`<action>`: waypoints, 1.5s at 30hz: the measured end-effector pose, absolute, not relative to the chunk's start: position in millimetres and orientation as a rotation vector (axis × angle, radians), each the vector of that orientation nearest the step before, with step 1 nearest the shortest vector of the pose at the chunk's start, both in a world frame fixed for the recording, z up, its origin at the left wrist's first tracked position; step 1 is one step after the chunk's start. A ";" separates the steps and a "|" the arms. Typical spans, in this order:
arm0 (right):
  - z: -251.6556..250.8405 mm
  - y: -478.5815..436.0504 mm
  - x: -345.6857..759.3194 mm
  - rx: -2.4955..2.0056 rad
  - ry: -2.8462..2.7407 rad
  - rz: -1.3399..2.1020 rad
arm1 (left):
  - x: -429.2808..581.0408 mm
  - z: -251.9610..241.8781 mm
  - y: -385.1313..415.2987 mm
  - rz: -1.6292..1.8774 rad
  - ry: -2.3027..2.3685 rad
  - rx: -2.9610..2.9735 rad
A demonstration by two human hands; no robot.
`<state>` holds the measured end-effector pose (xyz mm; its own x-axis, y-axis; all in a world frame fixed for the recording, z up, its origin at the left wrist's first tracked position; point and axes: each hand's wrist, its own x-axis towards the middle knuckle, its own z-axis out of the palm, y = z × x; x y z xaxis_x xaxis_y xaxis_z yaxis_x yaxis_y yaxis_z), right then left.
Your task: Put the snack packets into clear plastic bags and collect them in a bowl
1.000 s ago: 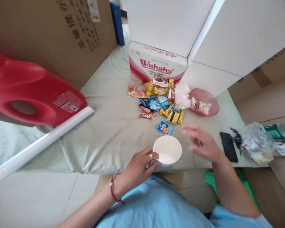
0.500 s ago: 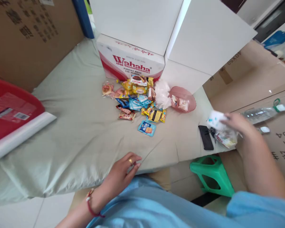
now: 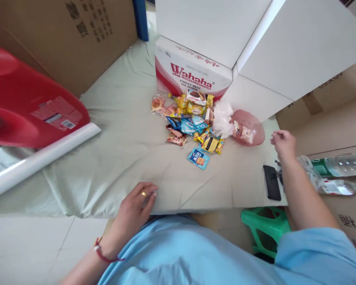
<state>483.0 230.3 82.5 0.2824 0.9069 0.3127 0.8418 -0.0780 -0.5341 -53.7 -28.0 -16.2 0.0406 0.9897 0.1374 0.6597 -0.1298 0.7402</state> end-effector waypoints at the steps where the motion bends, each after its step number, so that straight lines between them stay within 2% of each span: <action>1: 66.4 216.4 476.1 -1.928 -1.531 0.182 | -59.4 -18.9 -21.1 0.903 1.684 1.862; 4: 37.2 185.6 454.4 -1.917 -1.418 0.356 | -71.2 -27.4 -2.8 0.874 1.737 1.904; 7: 33.9 174.8 429.4 -1.871 -1.422 0.451 | -71.1 -36.9 3.8 0.832 1.794 1.946; 13: 28.6 195.8 358.4 -1.821 -1.726 0.333 | -59.2 -45.9 -2.7 0.803 1.843 2.039; 16: 16.3 213.6 326.1 -1.836 -1.836 0.170 | -58.8 -43.1 -2.5 0.794 1.841 2.031; 21: 17.3 218.1 311.3 -1.886 -1.806 0.009 | -60.7 -41.0 -1.8 0.820 1.814 2.037; 24: 18.2 188.3 310.3 -1.695 -1.519 0.183 | -61.4 -42.3 -2.6 0.885 1.799 1.992; 27: 7.2 140.2 301.5 -1.540 -1.171 0.635 | -61.3 -41.1 -3.3 0.984 1.782 1.895; 29: -3.6 111.2 295.6 -1.515 -1.063 0.814 | -60.5 -38.5 -3.0 1.026 1.782 1.810; 32: -17.7 92.0 297.9 -1.644 -1.192 0.616 | -58.6 -34.4 -1.3 1.015 1.769 1.742; 36: -25.6 115.4 318.6 -1.772 -1.549 0.292 | -57.3 -33.2 1.7 0.975 1.726 1.769; 40: -22.7 145.0 326.7 -1.810 -1.663 0.375 | -55.6 -32.4 -3.1 1.055 1.740 1.697; 45: -21.1 120.4 300.0 -1.667 -1.283 0.751 | -41.4 -22.2 -19.1 1.140 1.608 1.536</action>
<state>300.0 120.4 -21.1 0.2846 0.9575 0.0473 0.4270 -0.0824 -0.9005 -41.4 -19.1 -22.2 -0.1205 0.9855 0.1192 0.4384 -0.0549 0.8971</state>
